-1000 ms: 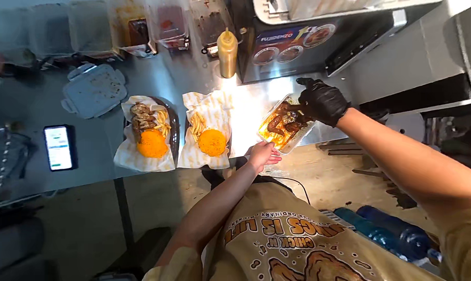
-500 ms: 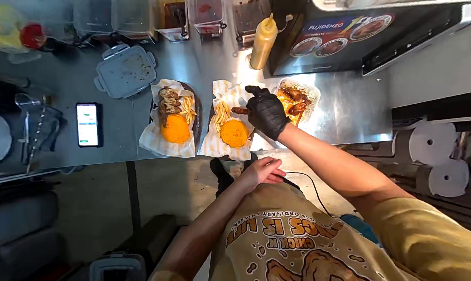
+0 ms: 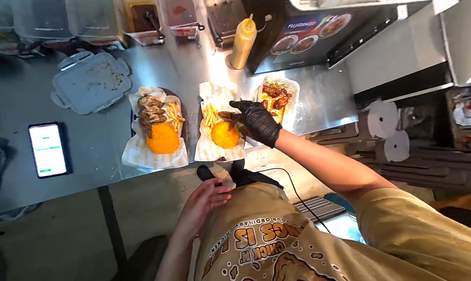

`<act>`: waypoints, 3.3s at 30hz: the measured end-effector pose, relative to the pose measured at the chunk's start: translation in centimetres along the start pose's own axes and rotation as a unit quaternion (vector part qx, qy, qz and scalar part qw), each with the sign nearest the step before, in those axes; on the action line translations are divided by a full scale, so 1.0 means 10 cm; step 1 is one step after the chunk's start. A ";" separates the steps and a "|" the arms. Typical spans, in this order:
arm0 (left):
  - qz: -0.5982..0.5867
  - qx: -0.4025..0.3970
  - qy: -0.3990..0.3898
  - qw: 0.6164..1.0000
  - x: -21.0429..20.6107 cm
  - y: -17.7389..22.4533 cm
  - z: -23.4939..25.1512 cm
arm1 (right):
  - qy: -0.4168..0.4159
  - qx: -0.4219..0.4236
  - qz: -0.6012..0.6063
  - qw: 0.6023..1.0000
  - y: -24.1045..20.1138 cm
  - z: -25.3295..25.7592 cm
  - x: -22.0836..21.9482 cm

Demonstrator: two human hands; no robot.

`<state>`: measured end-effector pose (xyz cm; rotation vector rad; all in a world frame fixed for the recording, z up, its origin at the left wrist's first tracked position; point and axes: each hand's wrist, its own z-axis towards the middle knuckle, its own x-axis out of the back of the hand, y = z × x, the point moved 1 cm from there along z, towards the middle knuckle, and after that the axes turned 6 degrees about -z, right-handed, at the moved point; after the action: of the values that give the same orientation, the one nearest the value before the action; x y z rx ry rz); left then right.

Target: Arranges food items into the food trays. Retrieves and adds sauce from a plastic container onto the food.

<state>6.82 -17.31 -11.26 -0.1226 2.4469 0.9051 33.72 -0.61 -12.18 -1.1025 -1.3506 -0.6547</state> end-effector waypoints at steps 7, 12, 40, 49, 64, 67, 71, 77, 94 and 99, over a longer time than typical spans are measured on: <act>-0.003 -0.029 0.042 0.999 0.14 0.16 -0.09 | -0.077 -0.213 -0.078 0.971 1.07 0.08 0.23; -0.013 -0.041 0.042 0.998 0.00 0.10 -0.06 | -0.139 -0.224 -0.108 0.959 1.12 0.25 0.00; -0.026 -0.069 0.051 0.996 -0.16 0.17 0.18 | -0.156 -0.122 0.006 0.980 1.27 -0.31 0.12; -0.034 -0.069 0.020 0.997 0.29 0.24 0.03 | -0.053 -0.131 0.062 0.988 0.59 -0.25 0.95; -0.048 -0.088 0.025 0.995 0.56 0.23 -0.13 | 0.013 -0.044 -0.052 0.998 0.19 0.24 -0.31; -0.044 -0.087 0.026 0.995 0.47 0.22 -0.06 | 0.036 -0.029 -0.012 0.999 0.24 0.06 -0.23; -0.030 -0.086 0.040 0.995 0.33 0.25 0.00 | 0.048 -0.109 0.007 0.993 0.78 -0.17 0.24; -0.018 -0.076 0.025 0.997 -0.06 0.23 0.22 | -0.158 -0.172 -0.090 0.968 1.29 0.13 0.16; -0.041 -0.081 0.030 0.995 0.13 0.25 0.14 | -0.012 -0.113 0.019 0.993 1.33 0.04 0.20; -0.032 -0.072 0.022 0.997 0.33 0.33 0.08 | 0.063 -0.125 0.308 0.941 0.75 0.12 0.53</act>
<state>3.47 -13.97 -11.56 -0.2740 2.4023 1.0601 40.78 4.59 -9.01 -1.5665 -0.7540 -0.4219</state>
